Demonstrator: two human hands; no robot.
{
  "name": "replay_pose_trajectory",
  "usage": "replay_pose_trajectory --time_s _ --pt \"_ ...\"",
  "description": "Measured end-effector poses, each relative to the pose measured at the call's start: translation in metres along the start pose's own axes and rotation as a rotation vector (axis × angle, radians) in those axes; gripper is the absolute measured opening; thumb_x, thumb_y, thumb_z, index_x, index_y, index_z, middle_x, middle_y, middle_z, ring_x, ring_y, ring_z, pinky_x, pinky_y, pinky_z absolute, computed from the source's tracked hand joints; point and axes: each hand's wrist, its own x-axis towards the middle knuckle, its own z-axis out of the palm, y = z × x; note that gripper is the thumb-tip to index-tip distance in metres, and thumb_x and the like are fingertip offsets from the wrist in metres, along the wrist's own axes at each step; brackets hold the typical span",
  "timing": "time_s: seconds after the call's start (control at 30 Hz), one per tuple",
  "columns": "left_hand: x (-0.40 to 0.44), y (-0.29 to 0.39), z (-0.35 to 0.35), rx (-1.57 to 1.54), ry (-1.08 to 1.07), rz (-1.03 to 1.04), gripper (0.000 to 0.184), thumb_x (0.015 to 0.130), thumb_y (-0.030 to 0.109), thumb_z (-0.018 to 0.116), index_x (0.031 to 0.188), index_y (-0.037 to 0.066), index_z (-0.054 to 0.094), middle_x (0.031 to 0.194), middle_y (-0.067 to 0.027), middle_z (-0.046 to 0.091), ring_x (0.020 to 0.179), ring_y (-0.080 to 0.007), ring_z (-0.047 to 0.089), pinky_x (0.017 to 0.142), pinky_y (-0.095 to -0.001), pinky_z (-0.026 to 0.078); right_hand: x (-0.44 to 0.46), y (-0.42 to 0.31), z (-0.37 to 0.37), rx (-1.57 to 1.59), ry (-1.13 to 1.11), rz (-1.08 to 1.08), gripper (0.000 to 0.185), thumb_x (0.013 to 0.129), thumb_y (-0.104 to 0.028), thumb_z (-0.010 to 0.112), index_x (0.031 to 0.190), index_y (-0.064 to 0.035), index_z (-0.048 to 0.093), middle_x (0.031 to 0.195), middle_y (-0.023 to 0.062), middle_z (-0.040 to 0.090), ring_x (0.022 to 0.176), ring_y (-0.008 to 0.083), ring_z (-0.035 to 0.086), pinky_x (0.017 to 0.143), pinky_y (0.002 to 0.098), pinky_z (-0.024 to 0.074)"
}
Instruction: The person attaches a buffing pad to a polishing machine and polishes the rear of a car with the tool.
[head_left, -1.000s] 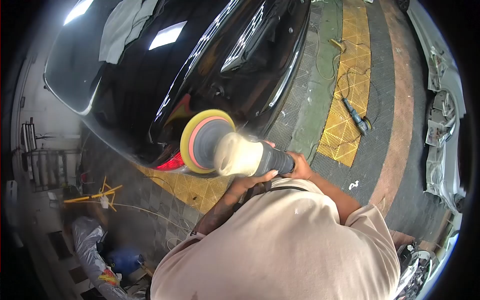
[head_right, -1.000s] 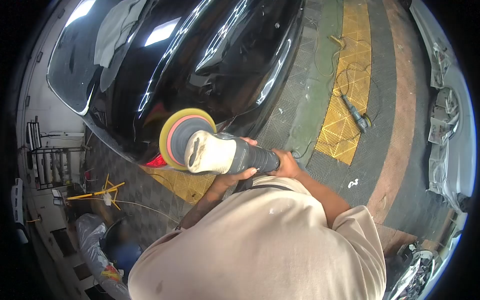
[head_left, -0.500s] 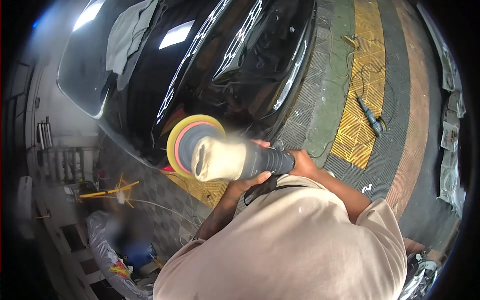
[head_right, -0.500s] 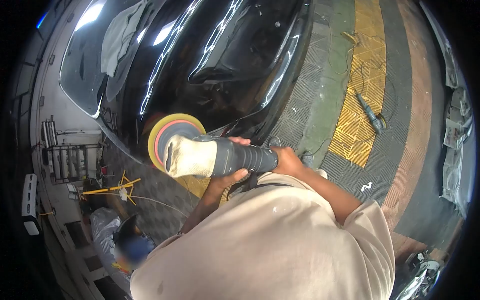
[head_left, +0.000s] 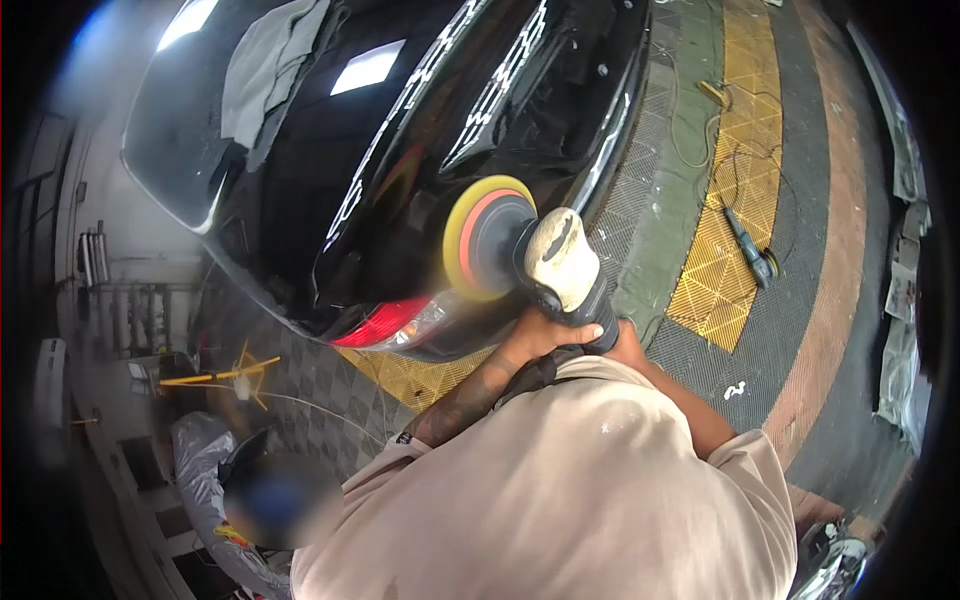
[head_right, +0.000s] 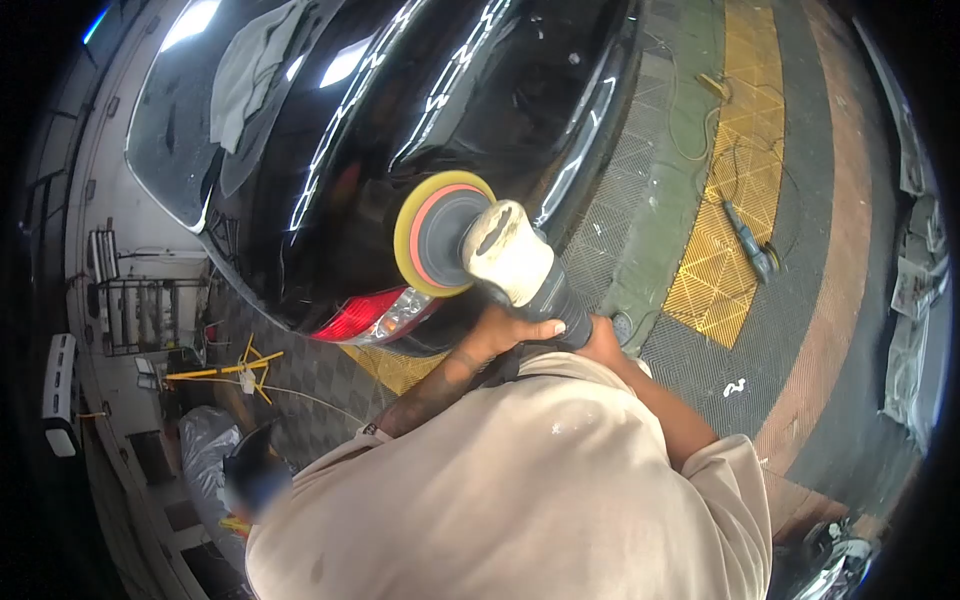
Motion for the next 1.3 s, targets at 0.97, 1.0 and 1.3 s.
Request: replay_pose_trajectory --time_s 0.97,1.0,1.3 --pt "-0.044 -0.007 -0.006 -0.181 0.071 0.338 0.079 0.07 0.007 0.084 0.138 0.009 0.044 0.132 -0.0117 0.054 0.13 -0.0276 0.052 0.114 -0.0469 0.041 -0.001 -0.071 -0.008 -0.263 -0.126 -0.032 0.04 0.069 -0.014 0.083 0.103 0.0042 0.071 0.093 0.0235 0.074 0.089 0.0303 0.075 0.078 0.0402 0.0557" --pt "-0.044 -0.007 -0.006 -0.16 0.066 0.342 0.079 0.07 0.007 0.084 0.138 0.008 0.043 0.132 -0.0119 0.054 0.13 -0.0277 0.052 0.114 -0.0474 0.041 -0.001 -0.071 -0.009 -0.259 -0.132 -0.025 0.04 0.069 -0.014 0.083 0.103 0.0041 0.071 0.092 0.0234 0.074 0.089 0.0306 0.075 0.078 0.0402 0.0558" --pt "-0.034 0.014 -0.025 -0.034 0.01 0.306 0.08 0.069 0.009 0.085 0.137 0.007 0.044 0.133 -0.0126 0.055 0.131 -0.0272 0.052 0.113 -0.0472 0.042 0.009 -0.082 0.003 -0.218 -0.09 -0.015 0.036 0.068 -0.011 0.082 0.1 0.0031 0.071 0.092 0.0247 0.074 0.089 0.0351 0.075 0.078 0.0408 0.056"
